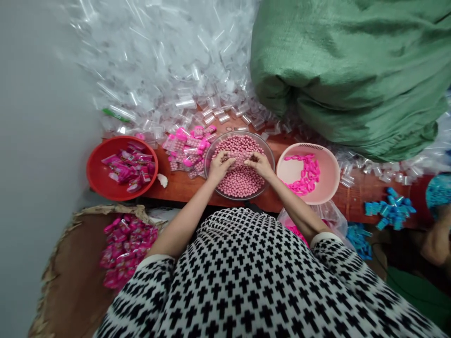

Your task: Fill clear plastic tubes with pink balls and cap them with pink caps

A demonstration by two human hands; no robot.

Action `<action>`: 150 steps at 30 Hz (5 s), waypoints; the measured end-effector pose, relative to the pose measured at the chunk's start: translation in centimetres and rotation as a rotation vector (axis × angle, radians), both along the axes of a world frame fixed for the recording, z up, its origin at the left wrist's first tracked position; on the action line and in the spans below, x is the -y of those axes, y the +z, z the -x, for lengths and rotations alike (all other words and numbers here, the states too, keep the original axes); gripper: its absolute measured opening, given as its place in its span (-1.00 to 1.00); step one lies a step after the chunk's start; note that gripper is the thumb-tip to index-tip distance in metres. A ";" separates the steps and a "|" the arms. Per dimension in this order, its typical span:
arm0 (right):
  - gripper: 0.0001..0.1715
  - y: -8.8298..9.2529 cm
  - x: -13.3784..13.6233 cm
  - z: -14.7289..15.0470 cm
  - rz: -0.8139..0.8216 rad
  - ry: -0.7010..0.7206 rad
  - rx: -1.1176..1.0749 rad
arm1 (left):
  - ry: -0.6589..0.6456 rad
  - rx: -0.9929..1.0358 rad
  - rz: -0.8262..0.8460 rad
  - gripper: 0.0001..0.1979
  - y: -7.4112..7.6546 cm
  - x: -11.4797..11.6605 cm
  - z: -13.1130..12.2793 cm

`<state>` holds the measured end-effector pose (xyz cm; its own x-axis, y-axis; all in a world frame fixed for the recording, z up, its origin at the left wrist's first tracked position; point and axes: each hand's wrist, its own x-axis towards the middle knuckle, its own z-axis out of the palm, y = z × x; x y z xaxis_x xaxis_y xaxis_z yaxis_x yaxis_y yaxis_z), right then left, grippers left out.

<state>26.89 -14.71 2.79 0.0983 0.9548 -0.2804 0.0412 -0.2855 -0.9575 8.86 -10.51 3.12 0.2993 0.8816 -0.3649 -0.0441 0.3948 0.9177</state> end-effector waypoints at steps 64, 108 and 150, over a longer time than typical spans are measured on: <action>-0.62 -1.6 11.7 -18.0 0.790 -0.223 1.119 | -0.249 0.063 -0.052 -0.57 0.5 4.4 -5.8; -0.75 8.7 6.1 -3.7 -0.501 0.565 1.018 | -0.344 -0.160 -0.598 -0.74 4.4 5.5 -2.3; -0.82 7.8 3.1 2.0 0.409 -0.005 -0.749 | -0.246 -0.319 -0.584 -0.76 5.3 4.4 0.0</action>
<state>24.94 -17.83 10.60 -0.2464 0.7645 -0.5957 -0.5640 -0.6129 -0.5533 8.82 -14.95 8.43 0.4717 0.8807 0.0438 0.2897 -0.2017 0.9356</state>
